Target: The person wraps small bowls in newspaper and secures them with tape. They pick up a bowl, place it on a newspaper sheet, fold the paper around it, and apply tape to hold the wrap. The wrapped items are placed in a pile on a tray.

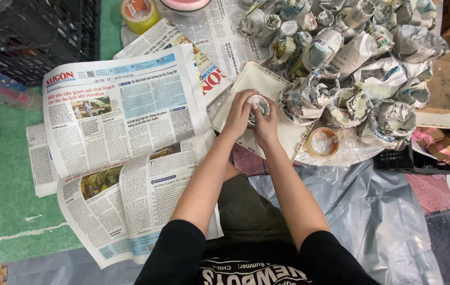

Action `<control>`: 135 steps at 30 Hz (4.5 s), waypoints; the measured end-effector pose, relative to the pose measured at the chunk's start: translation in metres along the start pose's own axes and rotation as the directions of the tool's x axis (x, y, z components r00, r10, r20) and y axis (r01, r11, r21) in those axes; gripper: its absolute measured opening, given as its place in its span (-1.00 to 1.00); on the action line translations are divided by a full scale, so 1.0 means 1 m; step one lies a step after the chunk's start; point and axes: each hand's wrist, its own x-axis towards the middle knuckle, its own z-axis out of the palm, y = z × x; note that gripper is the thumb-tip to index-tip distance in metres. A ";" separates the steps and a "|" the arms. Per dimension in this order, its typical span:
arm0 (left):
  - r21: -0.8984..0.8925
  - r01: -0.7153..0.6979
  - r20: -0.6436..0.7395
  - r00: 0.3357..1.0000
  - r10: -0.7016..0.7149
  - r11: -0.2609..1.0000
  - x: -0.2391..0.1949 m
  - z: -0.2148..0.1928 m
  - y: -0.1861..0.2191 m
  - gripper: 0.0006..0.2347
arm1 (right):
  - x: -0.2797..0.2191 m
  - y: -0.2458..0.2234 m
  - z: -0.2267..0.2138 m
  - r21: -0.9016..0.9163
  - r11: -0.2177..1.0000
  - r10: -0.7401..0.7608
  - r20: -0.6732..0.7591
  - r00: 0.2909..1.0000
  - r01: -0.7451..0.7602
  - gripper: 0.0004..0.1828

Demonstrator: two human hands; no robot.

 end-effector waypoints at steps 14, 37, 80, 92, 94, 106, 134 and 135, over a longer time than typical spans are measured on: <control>0.194 0.190 0.038 0.979 -0.201 0.962 -0.006 0.007 -0.019 -0.51 | -0.011 0.001 0.004 -0.686 0.623 -0.474 0.051 0.879 0.376 -0.46; -0.019 0.338 -0.315 0.891 -0.326 0.941 -0.015 0.053 -0.072 -0.54 | -0.137 -0.138 -0.102 -0.984 -0.139 -0.438 0.160 0.884 0.110 -0.57; -0.547 0.430 0.158 0.896 -0.416 0.719 -0.078 -0.026 0.198 -0.69 | -0.209 -0.231 0.040 0.302 0.949 -0.207 0.388 0.898 0.088 -0.47; 0.370 -0.430 0.152 0.902 0.403 0.823 -0.065 -0.068 0.279 -0.65 | -0.216 -0.232 0.045 -0.113 0.914 -0.319 0.393 0.862 0.390 -0.21; 0.423 -0.464 0.216 0.886 0.411 0.779 -0.059 -0.070 0.282 -0.71 | -0.217 -0.231 0.042 -0.150 0.902 -0.315 0.413 0.854 0.405 -0.20; 0.434 -0.568 0.293 0.823 0.487 0.699 -0.050 -0.062 0.256 -0.84 | -0.217 -0.232 0.038 -0.308 0.862 -0.267 0.401 0.876 0.404 -0.21; 0.522 -0.853 0.741 0.436 0.511 -0.030 -0.002 -0.072 0.254 -0.88 | -0.180 -0.232 0.044 -0.313 0.907 -0.127 0.435 0.891 0.282 -0.26; 0.502 -0.864 0.750 0.411 0.519 -0.042 -0.001 -0.073 0.253 -0.89 | -0.180 -0.232 0.045 -0.316 0.910 -0.115 0.427 0.897 0.267 -0.27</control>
